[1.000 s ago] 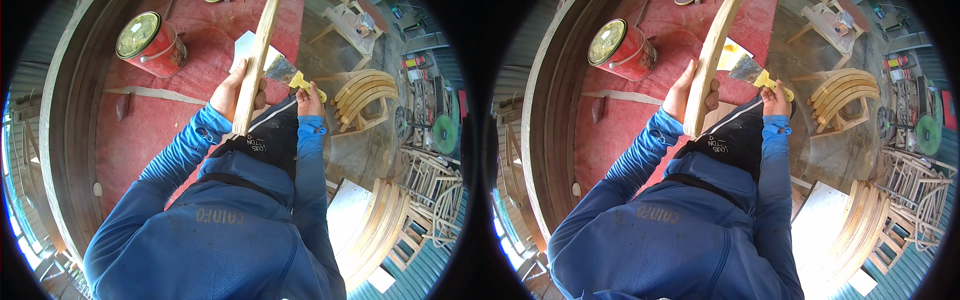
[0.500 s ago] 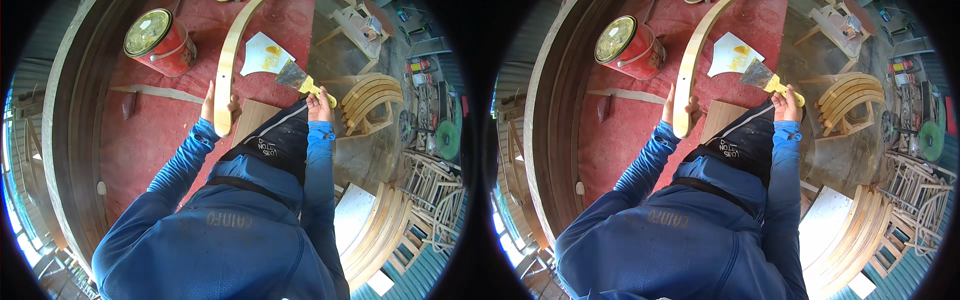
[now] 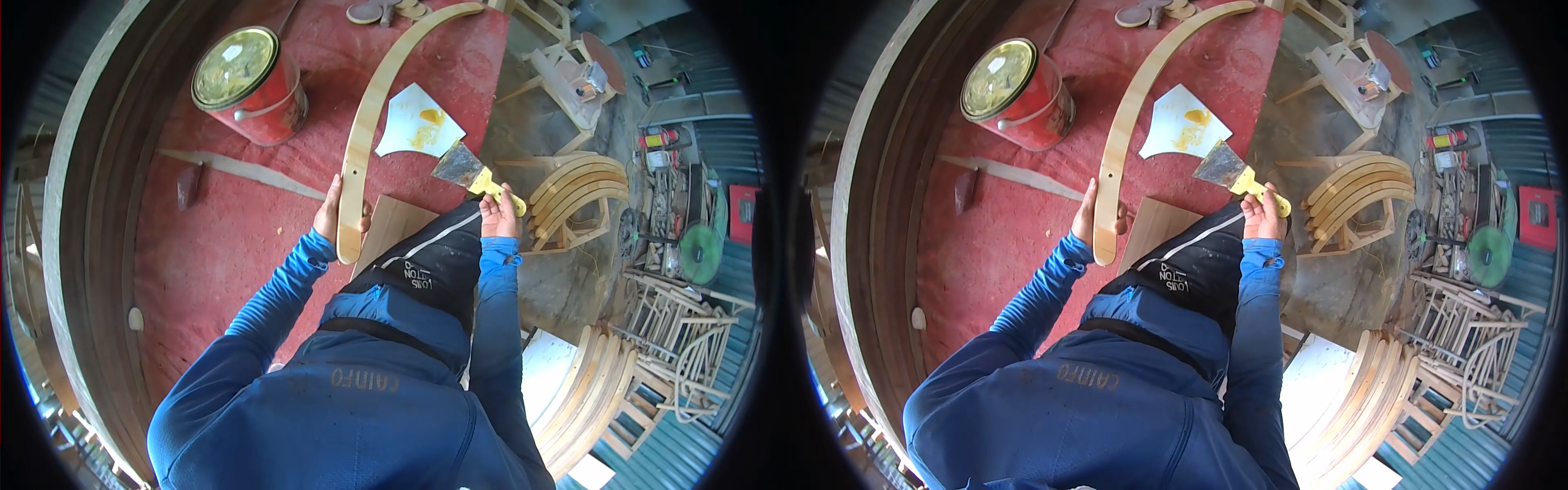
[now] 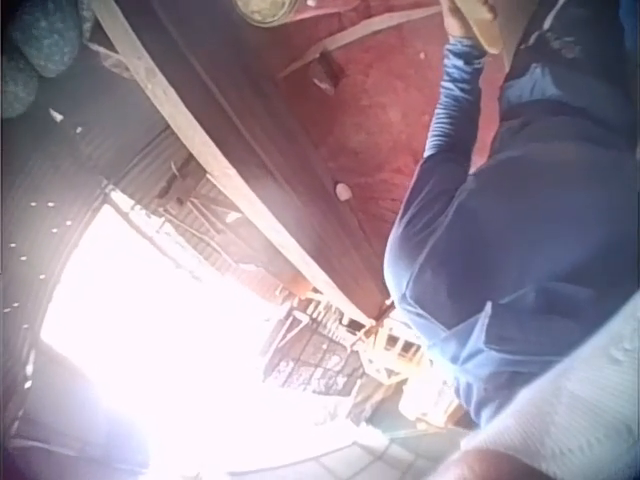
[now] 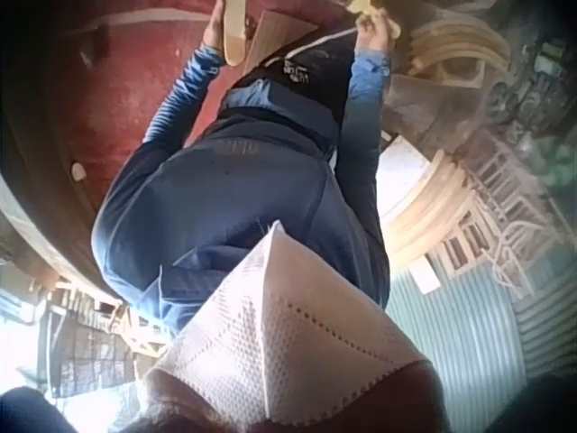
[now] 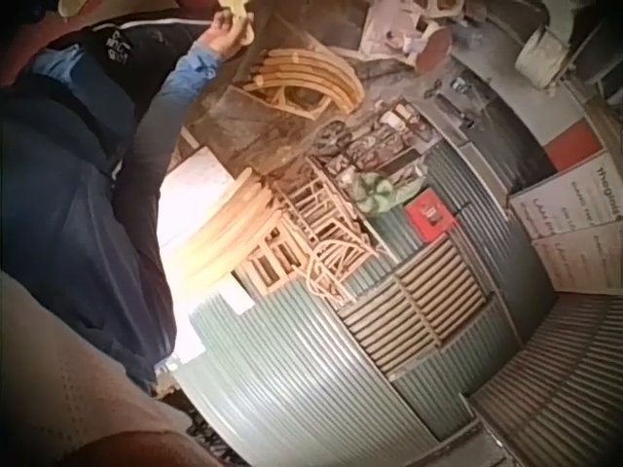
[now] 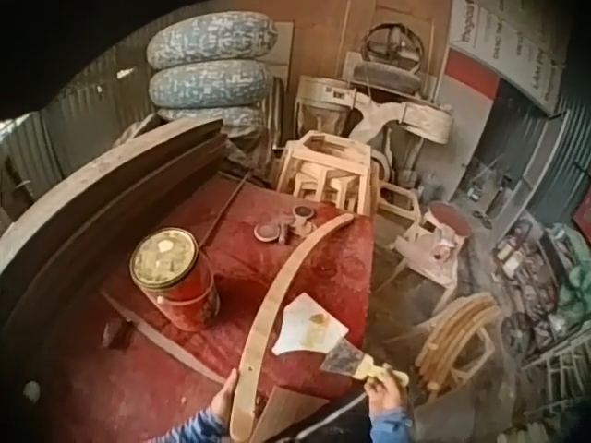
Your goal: Apply glue to the edges of curved wooden components using a metal scraper and stacking them.
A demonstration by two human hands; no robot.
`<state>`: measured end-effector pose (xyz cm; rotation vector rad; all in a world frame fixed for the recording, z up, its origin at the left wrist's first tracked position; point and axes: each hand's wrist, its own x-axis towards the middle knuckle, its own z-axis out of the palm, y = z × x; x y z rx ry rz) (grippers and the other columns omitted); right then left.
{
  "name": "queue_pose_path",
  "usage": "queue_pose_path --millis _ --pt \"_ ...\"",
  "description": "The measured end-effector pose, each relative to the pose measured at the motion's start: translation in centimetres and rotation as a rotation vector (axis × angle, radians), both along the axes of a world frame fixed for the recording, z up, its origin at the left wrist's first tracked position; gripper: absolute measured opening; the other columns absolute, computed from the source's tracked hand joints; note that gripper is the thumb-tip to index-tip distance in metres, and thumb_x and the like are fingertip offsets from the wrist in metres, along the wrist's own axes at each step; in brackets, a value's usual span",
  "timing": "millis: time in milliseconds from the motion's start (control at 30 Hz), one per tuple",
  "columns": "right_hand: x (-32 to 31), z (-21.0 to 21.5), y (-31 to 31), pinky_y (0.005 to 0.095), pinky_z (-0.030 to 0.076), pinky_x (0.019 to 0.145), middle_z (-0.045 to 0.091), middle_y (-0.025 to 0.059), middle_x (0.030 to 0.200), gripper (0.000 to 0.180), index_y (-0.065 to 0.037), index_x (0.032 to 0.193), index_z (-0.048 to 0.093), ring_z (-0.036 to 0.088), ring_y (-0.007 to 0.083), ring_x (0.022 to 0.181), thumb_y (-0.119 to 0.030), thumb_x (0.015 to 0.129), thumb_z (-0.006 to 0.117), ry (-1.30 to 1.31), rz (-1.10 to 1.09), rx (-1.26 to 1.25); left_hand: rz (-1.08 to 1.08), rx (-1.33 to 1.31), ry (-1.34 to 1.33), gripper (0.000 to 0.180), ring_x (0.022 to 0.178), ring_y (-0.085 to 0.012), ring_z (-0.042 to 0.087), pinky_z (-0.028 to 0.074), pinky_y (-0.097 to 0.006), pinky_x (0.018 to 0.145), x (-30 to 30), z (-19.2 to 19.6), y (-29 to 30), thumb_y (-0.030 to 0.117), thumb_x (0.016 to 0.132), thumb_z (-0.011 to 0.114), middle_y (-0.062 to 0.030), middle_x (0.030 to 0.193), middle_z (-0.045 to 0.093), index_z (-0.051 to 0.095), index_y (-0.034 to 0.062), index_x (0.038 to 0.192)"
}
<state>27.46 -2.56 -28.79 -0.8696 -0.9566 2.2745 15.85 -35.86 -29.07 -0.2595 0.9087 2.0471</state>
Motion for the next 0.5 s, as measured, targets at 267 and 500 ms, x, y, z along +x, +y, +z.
queue_pose_path --millis 267,500 --pt "-2.6 0.5 -0.7 0.0337 0.059 0.073 0.071 0.0129 0.100 0.033 -0.003 0.126 0.062 0.069 0.0189 0.076 -0.012 0.095 0.069 -0.028 0.082 0.046 0.046 -0.023 0.061 0.067 0.054 -0.0235 0.061 0.053 -0.033 0.052 0.4 0.4 0.3 0.065 0.102 0.032 -0.0150 0.079 0.061 0.055 0.0028 0.106" --pt "-3.6 0.9 -0.8 0.0333 0.059 0.072 0.072 0.0141 0.100 0.034 -0.003 0.128 0.061 0.069 0.0183 0.075 -0.011 0.096 0.068 -0.075 0.119 0.108 -0.010 -0.098 0.286 0.035 0.056 -0.0187 0.062 0.051 -0.030 0.053 0.4 0.6 -0.1 0.038 0.100 0.058 -0.0096 0.078 0.062 0.057 0.0025 0.103"
